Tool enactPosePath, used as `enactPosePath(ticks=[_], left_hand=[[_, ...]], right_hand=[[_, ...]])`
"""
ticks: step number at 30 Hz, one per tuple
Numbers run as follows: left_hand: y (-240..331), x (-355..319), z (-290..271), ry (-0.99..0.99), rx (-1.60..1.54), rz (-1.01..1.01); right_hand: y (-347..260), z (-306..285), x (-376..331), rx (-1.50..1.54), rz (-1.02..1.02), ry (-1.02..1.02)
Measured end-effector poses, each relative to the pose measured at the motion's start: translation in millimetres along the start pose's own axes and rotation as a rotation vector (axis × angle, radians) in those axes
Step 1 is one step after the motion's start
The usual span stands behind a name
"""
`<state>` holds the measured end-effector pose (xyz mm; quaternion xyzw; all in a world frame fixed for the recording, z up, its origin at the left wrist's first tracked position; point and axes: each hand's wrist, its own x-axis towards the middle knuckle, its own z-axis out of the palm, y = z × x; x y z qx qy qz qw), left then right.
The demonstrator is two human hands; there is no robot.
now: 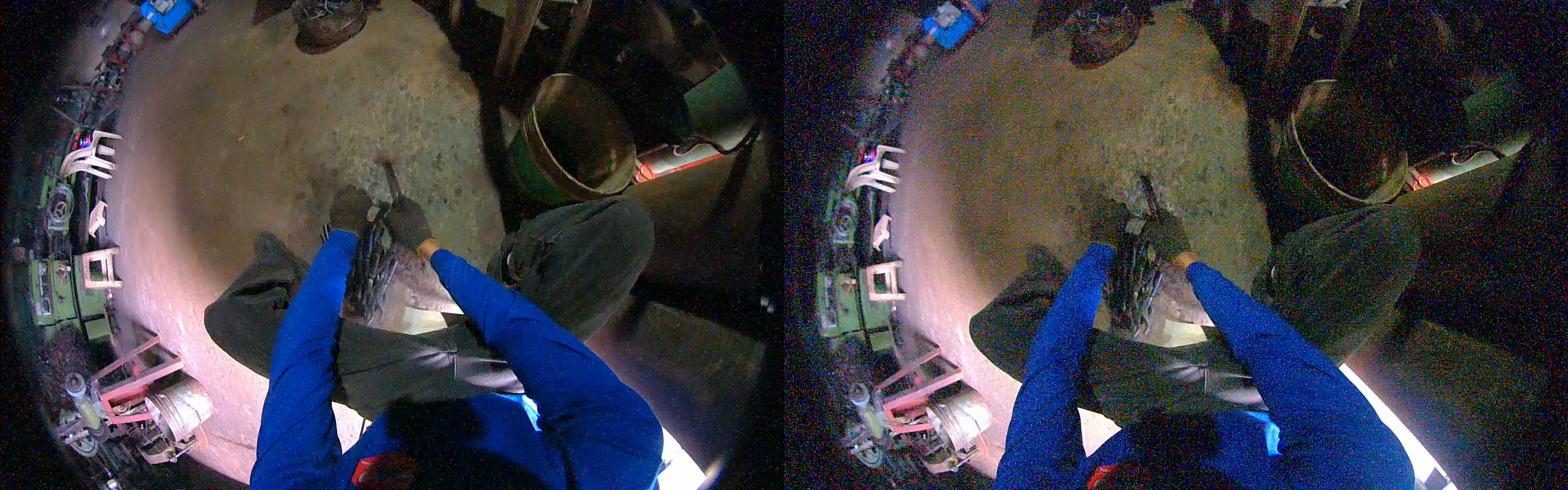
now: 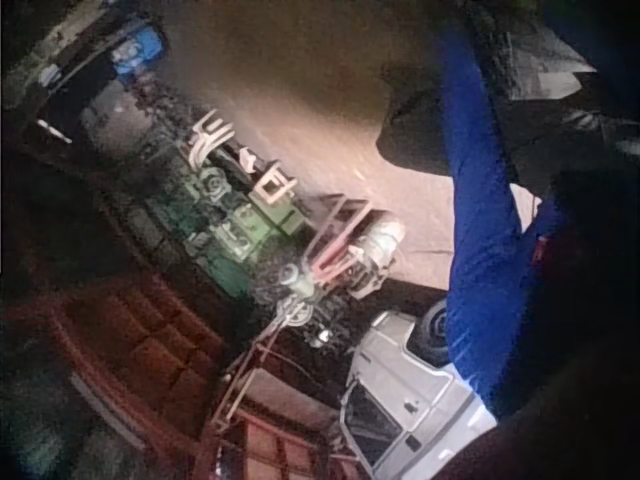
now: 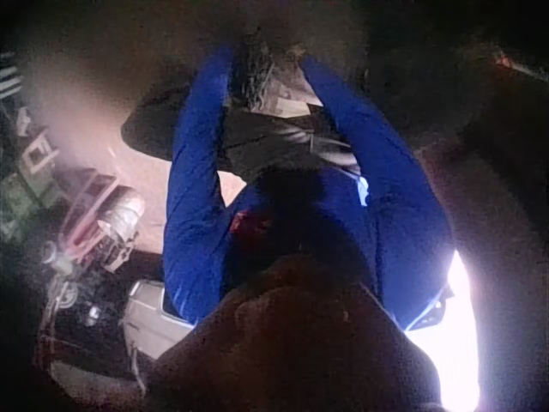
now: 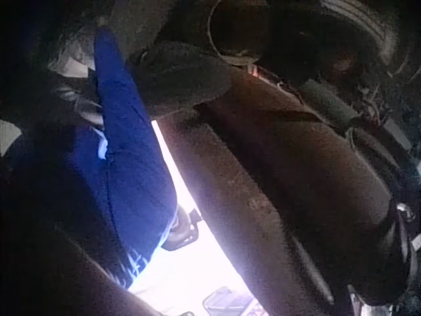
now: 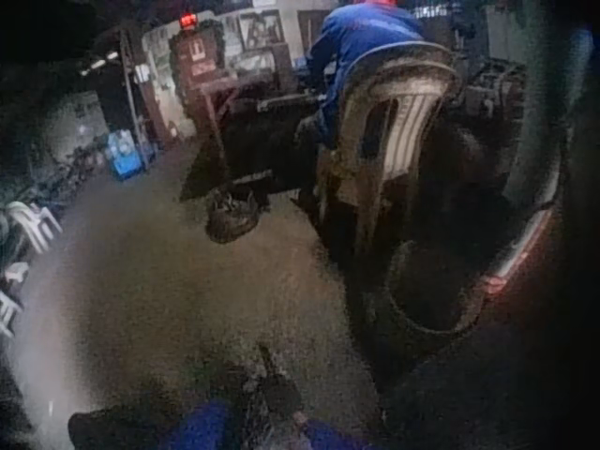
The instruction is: The person sits on the floor and repeatedly grinds metal rods using a handheld grinder, producing sparks. The person occasionally dips the grinder into a bucket of water to cool it. The person handles multiple metal rods one at a time.
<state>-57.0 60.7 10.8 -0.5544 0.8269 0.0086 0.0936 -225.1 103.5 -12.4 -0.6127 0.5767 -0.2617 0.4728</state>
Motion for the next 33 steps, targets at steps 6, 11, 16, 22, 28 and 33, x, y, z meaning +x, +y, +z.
enactPosePath(ticks=[6,11,16,22,28,33], left_hand=[[-30.3,-2.8,36.9,0.126,0.081,0.007],[-50.3,-31.8,29.5,0.089,-0.132,-0.209],[-80.7,-43.0,-78.1,0.394,-0.275,0.063],[-67.6,-104.8,-289.9,0.649,0.110,0.133],[-47.0,-167.1,-394.5,0.965,0.345,0.008],[-39.7,-189.0,-436.7,0.941,0.605,0.018]], right_hand=[[33.4,16.2,14.0,-0.275,-0.118,-0.119],[35.1,-5.6,21.8,-0.124,0.031,-0.003],[98.8,-3.8,34.0,-0.186,0.327,0.057],[174.6,31.5,45.1,-0.238,0.218,-0.075],[185.2,32.7,41.9,-0.361,0.180,-0.088],[164.3,52.4,26.8,0.557,0.486,-0.079]])
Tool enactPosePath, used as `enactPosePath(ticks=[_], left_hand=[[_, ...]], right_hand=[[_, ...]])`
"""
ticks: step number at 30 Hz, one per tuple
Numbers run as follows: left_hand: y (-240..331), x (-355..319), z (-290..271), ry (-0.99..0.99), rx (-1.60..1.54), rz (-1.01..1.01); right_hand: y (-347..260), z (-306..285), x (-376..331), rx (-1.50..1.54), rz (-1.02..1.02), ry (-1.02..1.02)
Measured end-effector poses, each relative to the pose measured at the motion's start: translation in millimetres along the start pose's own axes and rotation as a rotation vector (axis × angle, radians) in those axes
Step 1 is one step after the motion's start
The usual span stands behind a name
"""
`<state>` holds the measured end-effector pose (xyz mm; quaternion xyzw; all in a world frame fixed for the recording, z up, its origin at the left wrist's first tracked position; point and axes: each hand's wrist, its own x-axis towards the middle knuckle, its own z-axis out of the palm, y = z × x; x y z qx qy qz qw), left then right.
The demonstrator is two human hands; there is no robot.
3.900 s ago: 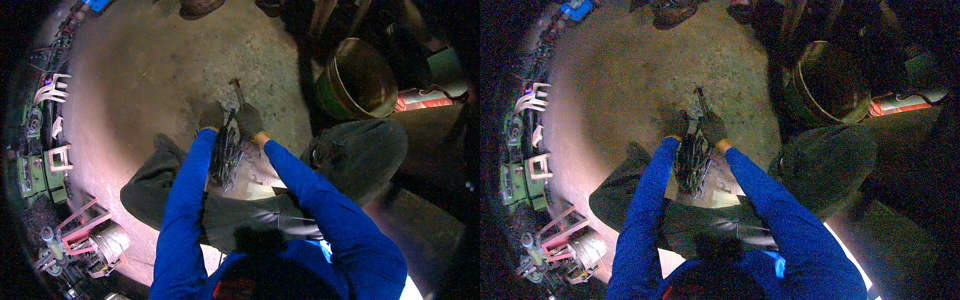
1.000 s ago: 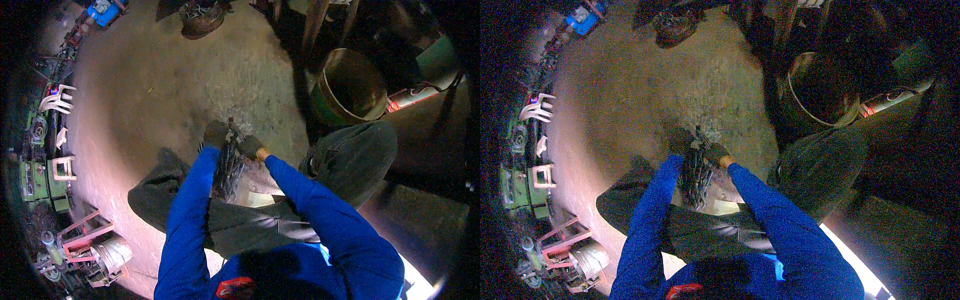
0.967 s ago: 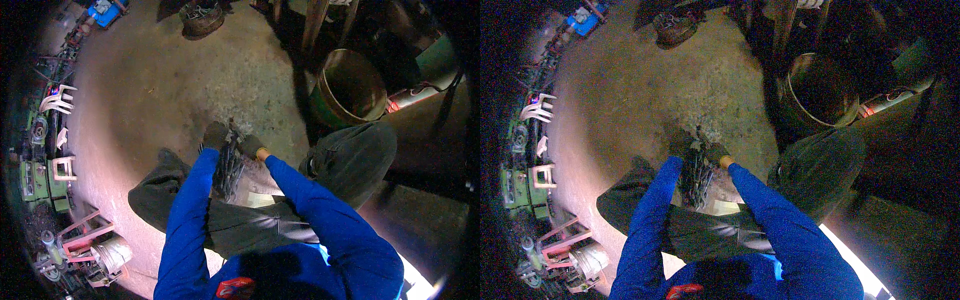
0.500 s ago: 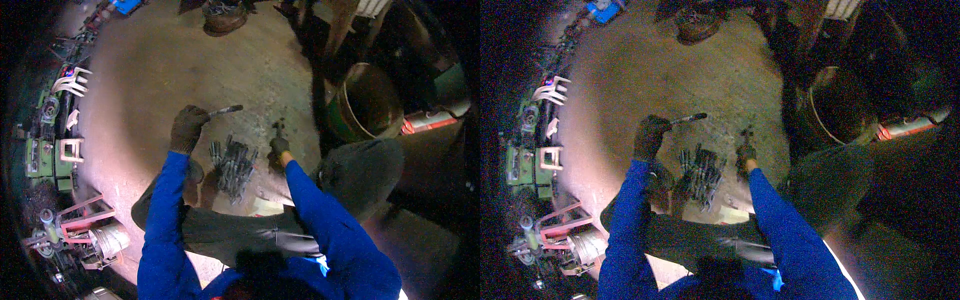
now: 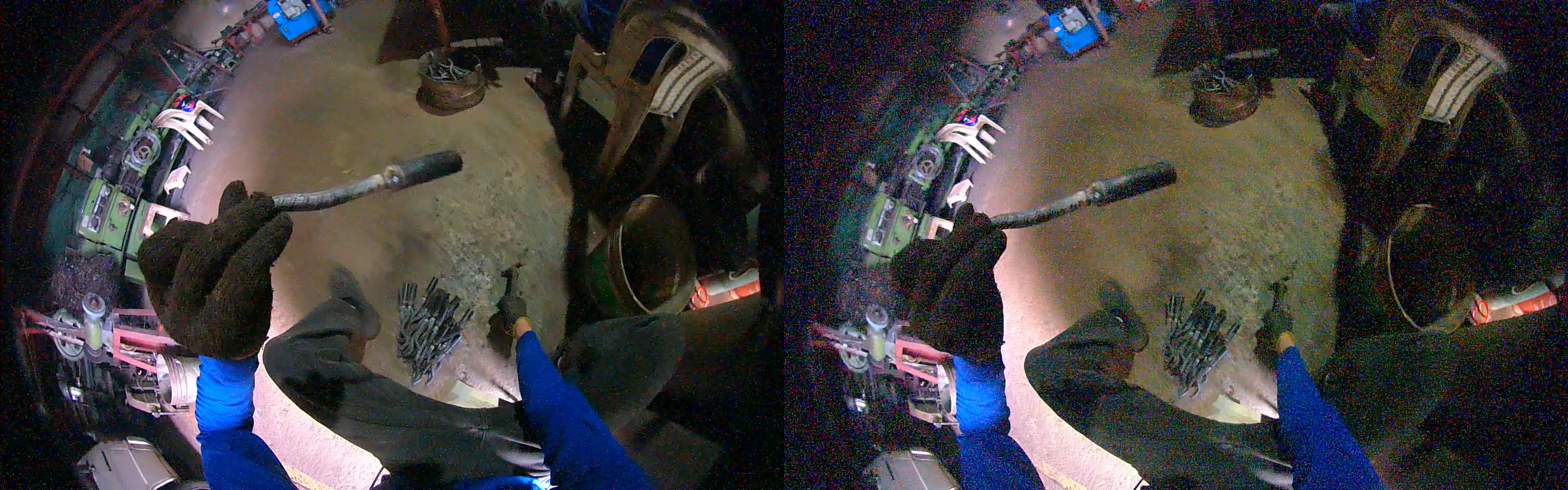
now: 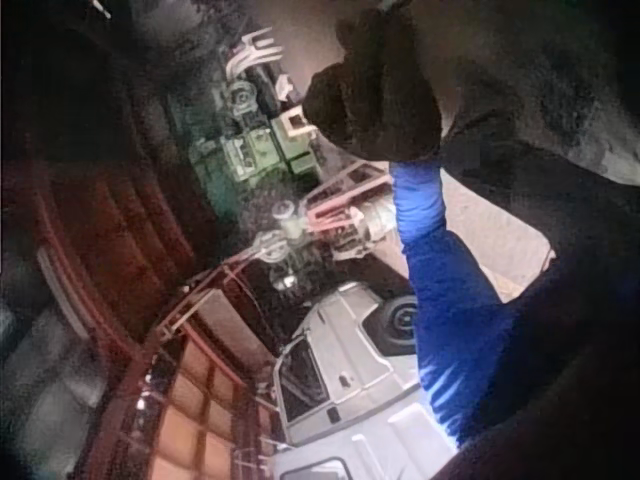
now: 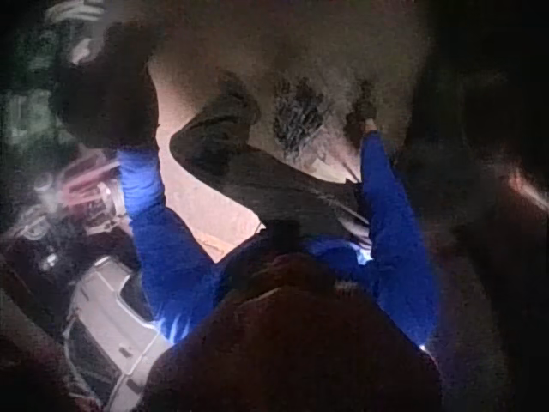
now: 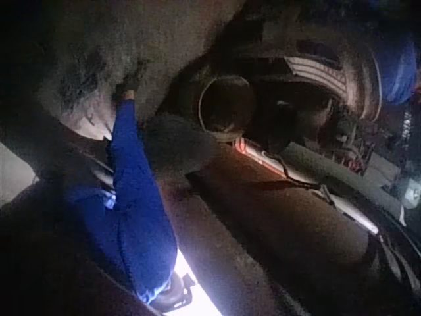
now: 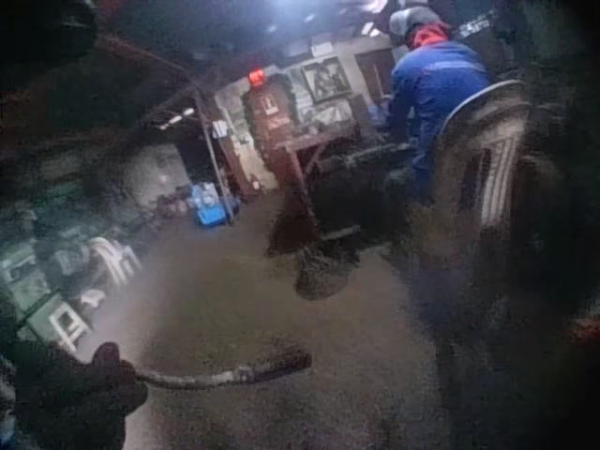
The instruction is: The person sits on the floor and repeatedly grinds metal rods using a handheld grinder, producing sparks. The person occasionally dips the grinder into a bucket of water to cool it. The person handles multiple metal rods one at a time.
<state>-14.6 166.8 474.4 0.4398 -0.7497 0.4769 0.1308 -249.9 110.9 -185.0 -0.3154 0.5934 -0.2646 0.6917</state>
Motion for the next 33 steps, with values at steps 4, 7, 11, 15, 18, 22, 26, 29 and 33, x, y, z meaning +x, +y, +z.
enactPosePath(ticks=[4,7,11,15,18,22,26,29,33], left_hand=[[6.3,20.3,-3.5,0.189,-0.077,-0.061],[4.0,1.0,-11.1,-0.073,0.018,-0.005],[4.0,11.6,-6.7,0.067,-0.031,-0.042],[5.3,8.9,-3.3,0.044,0.001,-0.069],[6.8,14.1,-4.0,0.058,-0.014,-0.083],[6.4,18.2,-2.8,0.087,-0.013,-0.080],[2.6,15.1,1.2,0.054,-0.074,-0.125],[-6.4,7.5,24.6,0.045,-0.290,-0.204],[-16.6,-16.3,48.8,-0.372,-0.970,-0.572]], right_hand=[[-18.3,-151.0,72.5,-1.089,-0.389,0.306],[-29.7,19.6,-34.1,0.097,0.199,0.068],[-51.5,-16.7,-24.0,-0.167,-0.058,0.191],[-67.5,-18.3,-39.0,0.097,0.073,0.173],[-70.7,-14.9,-43.9,0.156,0.106,0.192],[-71.7,-14.8,-48.4,0.100,0.067,0.197],[-76.0,-17.6,-55.3,-0.046,0.029,0.190],[-71.5,-26.3,-46.6,0.015,0.055,0.180],[-73.6,-13.3,-57.9,0.136,0.135,0.168]])
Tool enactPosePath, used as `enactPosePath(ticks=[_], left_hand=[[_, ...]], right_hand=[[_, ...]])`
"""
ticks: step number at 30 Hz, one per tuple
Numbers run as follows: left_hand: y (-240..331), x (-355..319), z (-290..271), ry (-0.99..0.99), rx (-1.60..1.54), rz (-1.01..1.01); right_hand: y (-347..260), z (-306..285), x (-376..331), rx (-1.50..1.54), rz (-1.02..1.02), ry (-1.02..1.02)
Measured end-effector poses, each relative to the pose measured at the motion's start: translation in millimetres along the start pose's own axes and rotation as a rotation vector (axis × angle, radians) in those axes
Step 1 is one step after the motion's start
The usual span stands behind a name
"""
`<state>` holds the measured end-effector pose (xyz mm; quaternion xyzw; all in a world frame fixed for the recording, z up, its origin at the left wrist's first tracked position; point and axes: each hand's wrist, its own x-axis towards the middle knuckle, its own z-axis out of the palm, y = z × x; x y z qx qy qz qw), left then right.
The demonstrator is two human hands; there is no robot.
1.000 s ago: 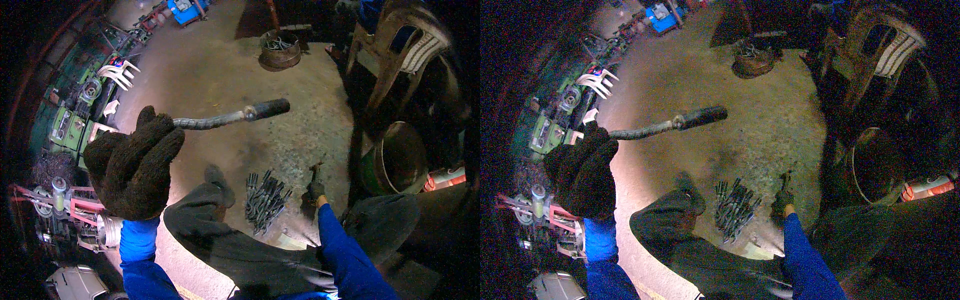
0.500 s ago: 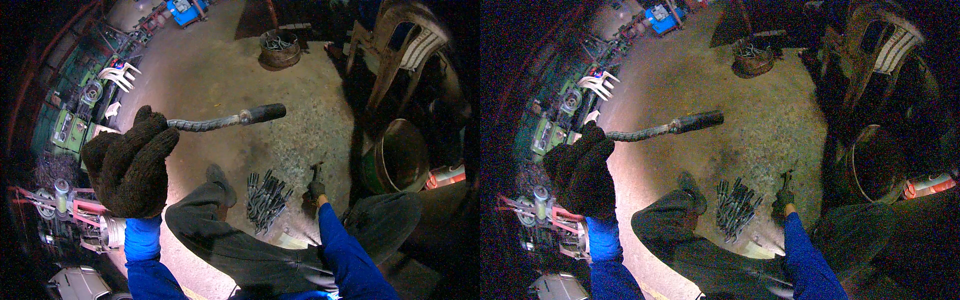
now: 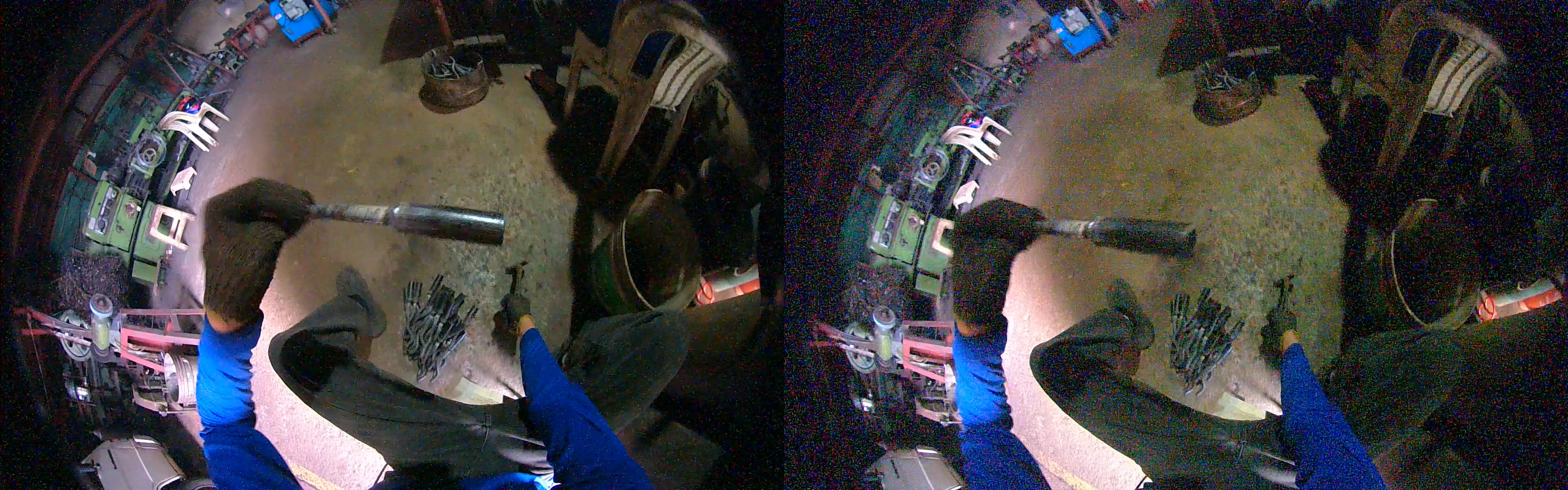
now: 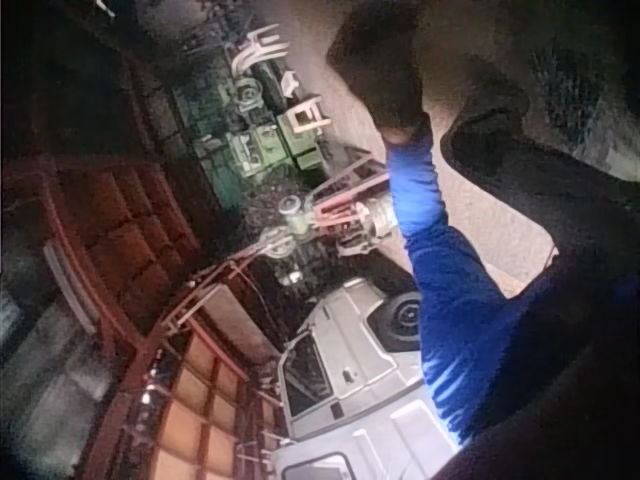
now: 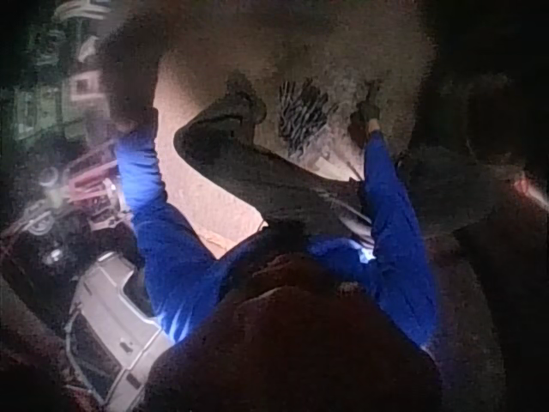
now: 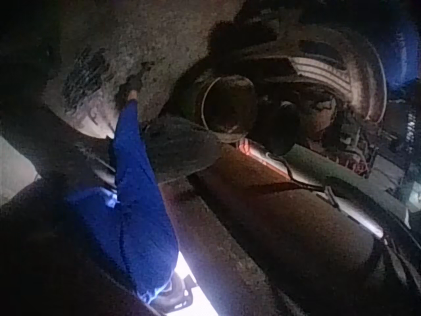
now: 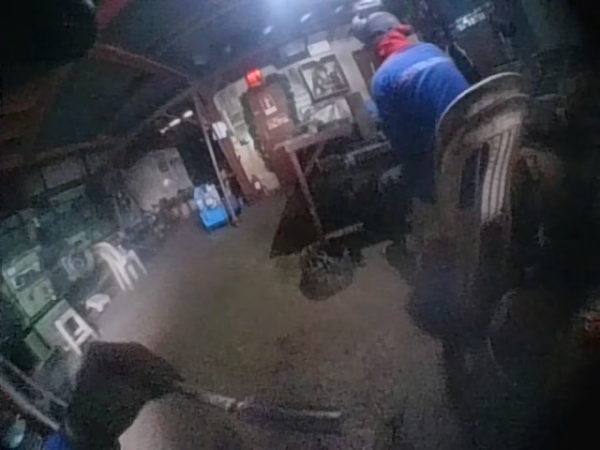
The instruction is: The person sits on the floor and repeatedly grinds metal rods using a handheld grinder, producing sparks. The person occasionally dips the grinder into a bucket of water to cool it. The person handles multiple metal rods one at a time.
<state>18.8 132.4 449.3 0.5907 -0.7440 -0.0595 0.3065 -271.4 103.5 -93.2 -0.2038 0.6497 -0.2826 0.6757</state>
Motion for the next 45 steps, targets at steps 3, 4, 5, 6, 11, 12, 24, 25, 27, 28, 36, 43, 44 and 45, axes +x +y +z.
enactPosePath(ticks=[3,4,5,6,11,12,24,25,27,28,36,43,44,45], left_hand=[[-22.2,-5.8,19.0,-0.341,-0.195,-0.183],[-20.3,-5.4,28.4,-0.433,-0.194,-0.239],[-14.3,-7.3,34.8,-0.492,-0.220,-0.363],[-18.3,-12.3,43.0,-0.551,-0.150,-0.180],[-2.9,-43.5,71.0,-0.434,-0.855,-0.858],[-0.4,-42.5,75.8,-0.420,-0.910,-0.900],[46.7,-40.1,58.6,-0.207,-0.488,-0.398],[47.9,-41.0,56.5,-0.199,-0.493,-0.397],[55.3,-32.4,56.7,-0.214,-0.495,-0.461],[59.3,-29.6,55.5,-0.221,-0.485,-0.500],[77.1,-26.2,47.7,-0.166,-0.409,-0.720],[76.0,-22.3,50.2,-0.095,-0.171,-0.594],[76.2,-20.5,47.5,-0.101,-0.190,-0.619],[76.0,-19.8,46.4,-0.108,-0.209,-0.644]], right_hand=[[5.0,1.3,6.0,-0.223,-0.135,-0.020],[8.3,-4.6,15.8,-0.224,-0.137,-0.008],[9.5,-8.3,22.5,-0.221,-0.137,0.002],[9.7,-11.7,29.4,-0.117,-0.079,0.024],[5.0,3.9,3.0,0.059,-0.019,-0.015],[2.8,-2.6,8.9,-0.030,-0.062,-0.023],[-16.1,8.3,-28.0,0.176,0.059,0.002],[-15.5,10.7,-30.3,0.172,0.051,0.011],[0.4,-12.7,10.4,0.230,-0.011,-0.007],[9.4,-20.2,25.4,0.257,-0.036,-0.026],[-0.8,-0.1,-4.4,0.176,0.018,0.005],[-1.7,-4.6,-1.9,0.217,0.027,-0.028],[-2.9,-2.3,-4.2,0.192,0.030,-0.014],[-4.5,0.1,-6.1,0.166,0.032,0.000]])
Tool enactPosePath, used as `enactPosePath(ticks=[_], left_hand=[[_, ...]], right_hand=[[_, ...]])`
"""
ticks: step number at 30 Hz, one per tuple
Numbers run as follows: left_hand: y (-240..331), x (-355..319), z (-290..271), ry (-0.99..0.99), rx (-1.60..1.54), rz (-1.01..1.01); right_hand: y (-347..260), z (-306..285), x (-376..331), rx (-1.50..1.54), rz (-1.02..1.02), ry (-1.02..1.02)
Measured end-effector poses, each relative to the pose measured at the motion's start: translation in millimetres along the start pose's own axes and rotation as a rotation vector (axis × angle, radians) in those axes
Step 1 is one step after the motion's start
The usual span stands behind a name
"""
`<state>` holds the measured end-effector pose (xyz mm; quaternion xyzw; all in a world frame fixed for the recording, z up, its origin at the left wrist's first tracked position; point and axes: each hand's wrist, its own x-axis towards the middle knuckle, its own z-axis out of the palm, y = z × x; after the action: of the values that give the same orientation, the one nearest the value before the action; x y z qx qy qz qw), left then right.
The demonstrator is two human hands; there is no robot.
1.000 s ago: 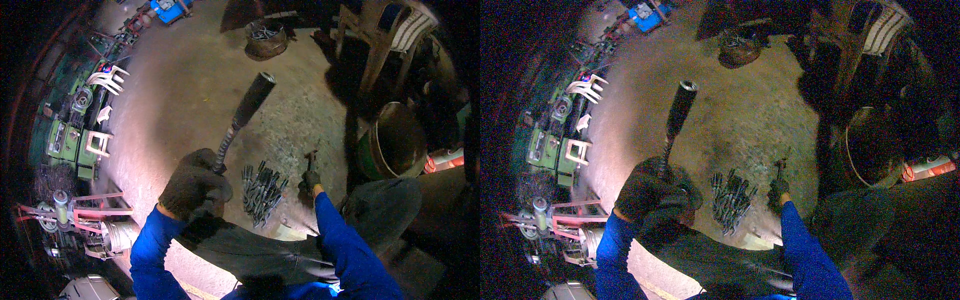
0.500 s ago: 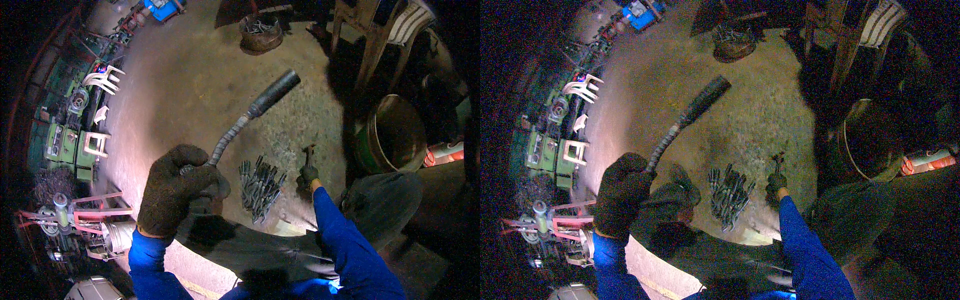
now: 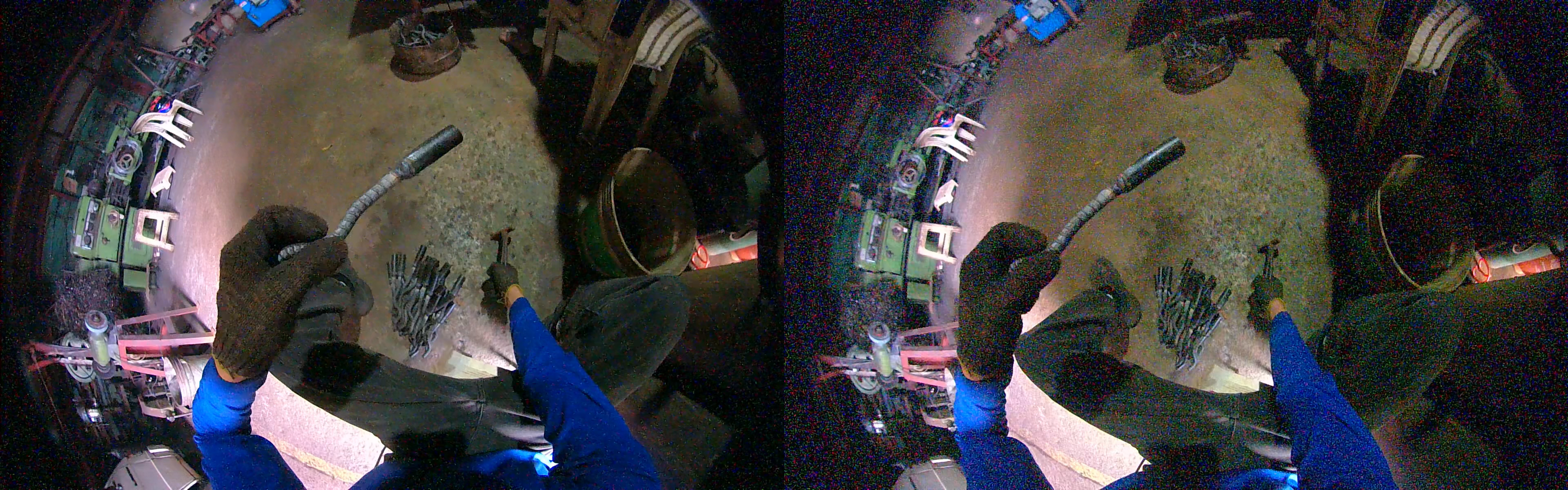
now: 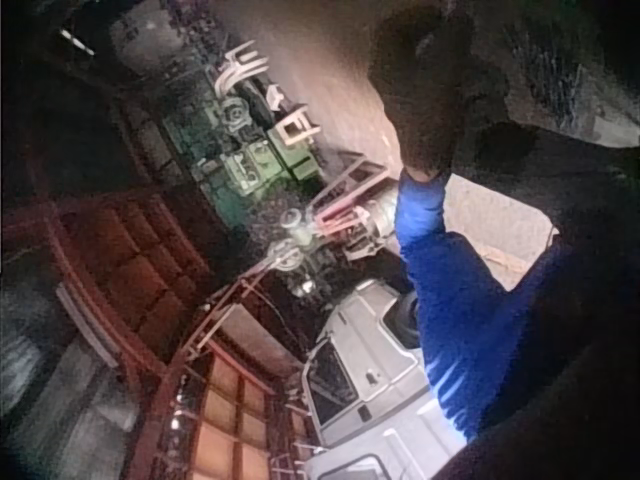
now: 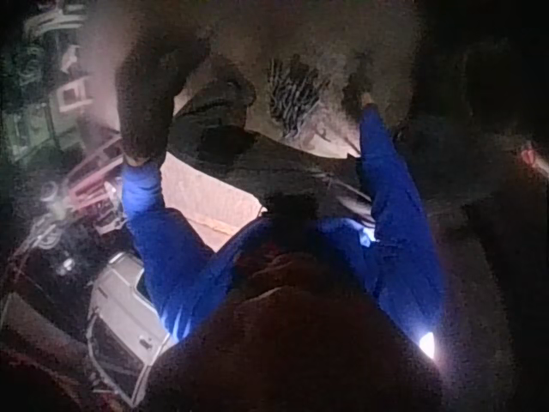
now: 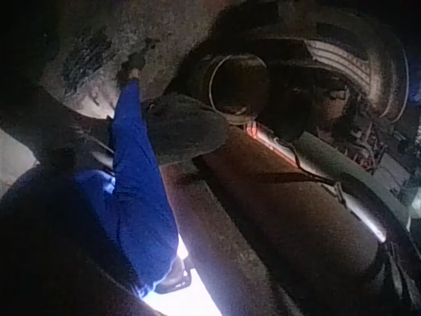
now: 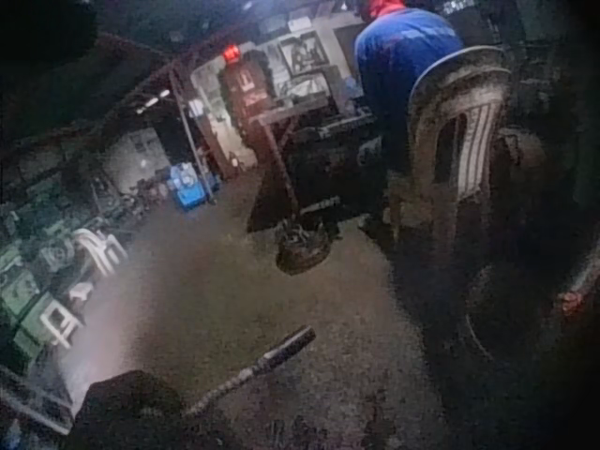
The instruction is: The person sits on the floor and repeatedly grinds metal rods using a handheld grinder, producing sparks. The person occasionally dips the grinder into a bucket of water to cool it. The person handles multiple metal rods one at a time.
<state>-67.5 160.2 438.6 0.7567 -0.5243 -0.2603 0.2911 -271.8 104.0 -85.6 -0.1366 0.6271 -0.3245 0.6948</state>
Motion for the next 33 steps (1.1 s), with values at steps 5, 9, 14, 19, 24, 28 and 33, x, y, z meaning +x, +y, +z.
enactPosePath(ticks=[5,9,14,19,24,28,33], left_hand=[[0.2,0.3,1.7,0.038,0.049,0.094],[-4.3,3.7,6.5,0.065,0.095,0.114],[-10.2,14.2,10.7,0.026,0.080,0.118],[-33.7,32.5,10.3,-0.024,0.036,0.098],[-60.1,44.3,19.7,-0.034,0.031,-0.083],[-120.0,65.6,20.8,-0.059,0.200,0.246],[-178.5,90.0,51.4,-0.152,0.356,0.301]], right_hand=[[4.1,-3.4,2.6,0.097,0.056,-0.053],[-0.4,6.1,-13.9,0.079,0.070,-0.046],[16.7,-5.7,16.8,0.147,-0.008,-0.055],[34.6,-5.0,37.8,0.112,-0.082,-0.069],[30.0,-3.2,25.7,0.196,0.053,-0.064],[19.0,3.4,15.5,-0.001,0.039,-0.015],[15.5,-0.3,4.6,0.051,0.035,-0.030]])
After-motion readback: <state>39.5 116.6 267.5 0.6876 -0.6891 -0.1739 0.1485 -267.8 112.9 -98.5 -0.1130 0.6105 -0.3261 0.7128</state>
